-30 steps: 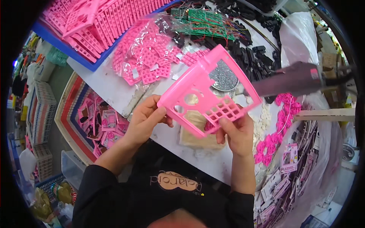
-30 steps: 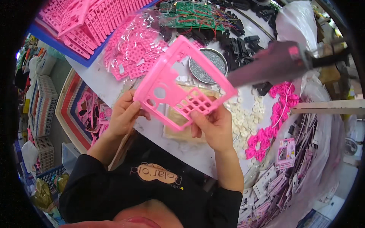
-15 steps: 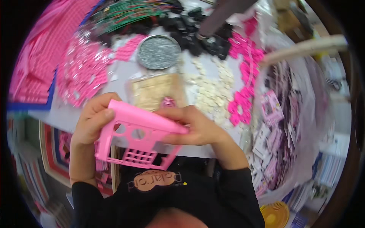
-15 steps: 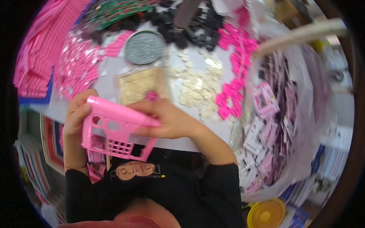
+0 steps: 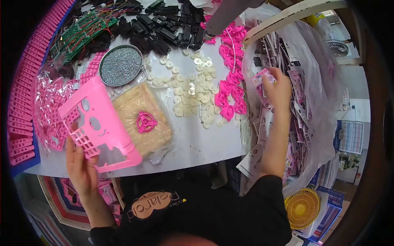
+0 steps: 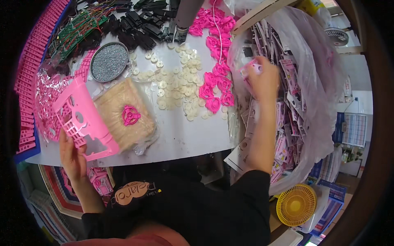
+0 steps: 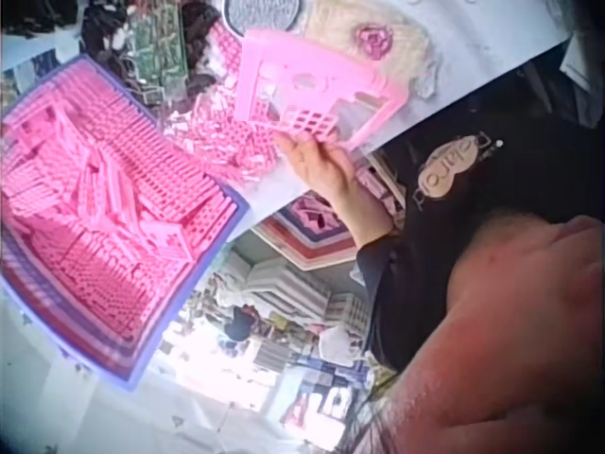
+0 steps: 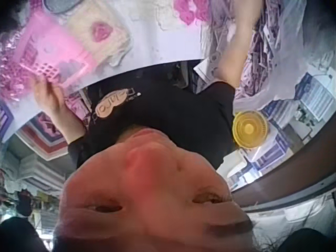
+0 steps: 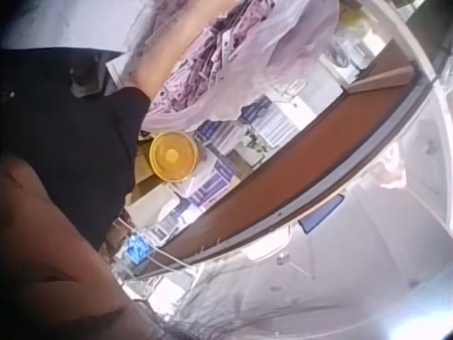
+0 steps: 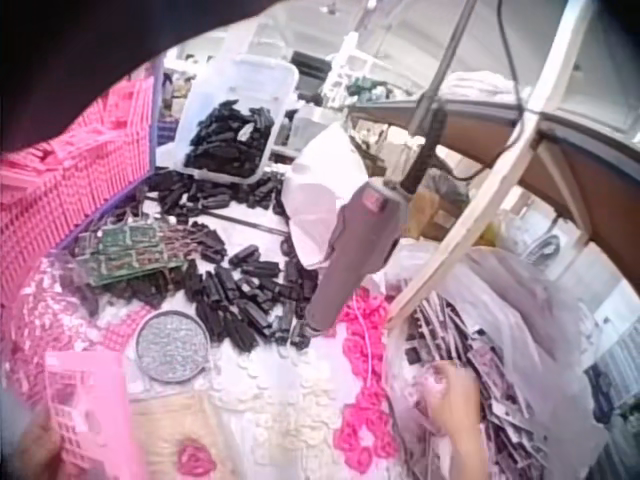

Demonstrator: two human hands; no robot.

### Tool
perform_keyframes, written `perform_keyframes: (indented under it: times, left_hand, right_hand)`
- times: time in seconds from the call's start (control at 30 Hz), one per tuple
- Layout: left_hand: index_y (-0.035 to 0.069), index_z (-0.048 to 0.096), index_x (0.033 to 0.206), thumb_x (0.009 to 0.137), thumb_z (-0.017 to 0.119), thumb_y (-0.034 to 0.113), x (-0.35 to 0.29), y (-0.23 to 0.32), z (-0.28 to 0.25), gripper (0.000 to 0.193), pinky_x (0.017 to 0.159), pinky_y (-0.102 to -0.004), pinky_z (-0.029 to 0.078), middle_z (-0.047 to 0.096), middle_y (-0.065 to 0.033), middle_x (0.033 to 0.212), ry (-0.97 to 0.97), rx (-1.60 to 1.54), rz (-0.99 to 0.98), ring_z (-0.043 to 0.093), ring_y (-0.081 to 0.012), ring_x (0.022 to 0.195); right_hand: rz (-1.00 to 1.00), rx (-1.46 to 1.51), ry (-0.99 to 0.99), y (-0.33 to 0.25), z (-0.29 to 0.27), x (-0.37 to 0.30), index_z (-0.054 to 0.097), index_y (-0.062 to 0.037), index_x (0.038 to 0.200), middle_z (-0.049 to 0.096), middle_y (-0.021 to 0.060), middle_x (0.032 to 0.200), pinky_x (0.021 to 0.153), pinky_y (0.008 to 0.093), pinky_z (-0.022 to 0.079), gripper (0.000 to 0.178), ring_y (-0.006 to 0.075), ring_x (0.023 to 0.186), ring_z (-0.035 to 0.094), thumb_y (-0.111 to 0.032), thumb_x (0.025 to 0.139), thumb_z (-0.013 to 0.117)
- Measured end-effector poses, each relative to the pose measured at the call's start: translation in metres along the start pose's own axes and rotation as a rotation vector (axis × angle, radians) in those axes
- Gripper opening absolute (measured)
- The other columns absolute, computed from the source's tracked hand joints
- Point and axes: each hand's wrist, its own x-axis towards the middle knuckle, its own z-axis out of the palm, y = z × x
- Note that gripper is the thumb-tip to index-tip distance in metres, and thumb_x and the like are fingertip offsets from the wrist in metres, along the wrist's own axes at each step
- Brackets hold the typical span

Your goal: Assembling the internal electronic components and outer casing of a toy piggy bank.

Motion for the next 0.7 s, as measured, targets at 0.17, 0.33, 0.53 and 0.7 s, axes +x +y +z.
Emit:
perform_keyframes:
  times: [0.17,0.33,0.53,0.7]
  left_hand:
    - [0.011,0.020,0.160,0.102,0.046,0.003,0.009,0.009,0.017,0.064,0.063,-0.0185,0.047,0.060,-0.0075,0.122,0.110,0.191,0.179,0.058,-0.0065,0.087]
    - [0.007,0.028,0.157,0.103,0.043,-0.001,0.003,0.010,0.018,0.057,0.068,-0.0203,0.042,0.057,-0.0091,0.133,0.277,0.249,0.413,0.051,-0.0052,0.083]
    - [-0.001,0.043,0.144,0.104,0.046,0.016,-0.015,-0.009,-0.011,0.044,0.092,-0.0303,0.048,0.051,-0.0113,0.136,0.129,0.213,0.362,0.056,-0.0158,0.110]
    - [-0.001,0.044,0.137,0.100,0.053,0.025,-0.029,-0.031,0.015,0.046,0.100,-0.0327,0.045,0.054,-0.0101,0.122,-0.100,0.192,0.239,0.055,-0.0166,0.111]
  right_hand:
    - [-0.072,-0.438,-0.142,0.140,-0.016,0.021,0.070,0.0002,0.102,0.070,0.0187,0.097,0.080,0.0417,0.051,0.046,0.0316,0.089,0.066,-0.034,0.073,0.080]
    - [0.143,0.147,-0.459,0.123,-0.052,0.029,0.064,-0.0030,0.080,0.052,-0.0052,0.069,0.059,0.0255,0.036,0.016,0.0058,0.067,0.045,-0.013,0.089,0.072]
    - [-0.029,0.623,-0.162,0.015,-0.111,-0.033,0.067,-0.0029,0.089,0.059,-0.0030,0.076,0.059,0.0217,0.036,0.004,0.0058,0.067,0.049,-0.006,0.091,0.065]
    - [0.184,1.112,-0.676,-0.148,-0.001,-0.115,0.067,0.0014,0.101,0.067,0.0058,0.080,0.056,0.0256,0.049,0.017,0.0121,0.063,0.062,0.005,0.085,0.066]
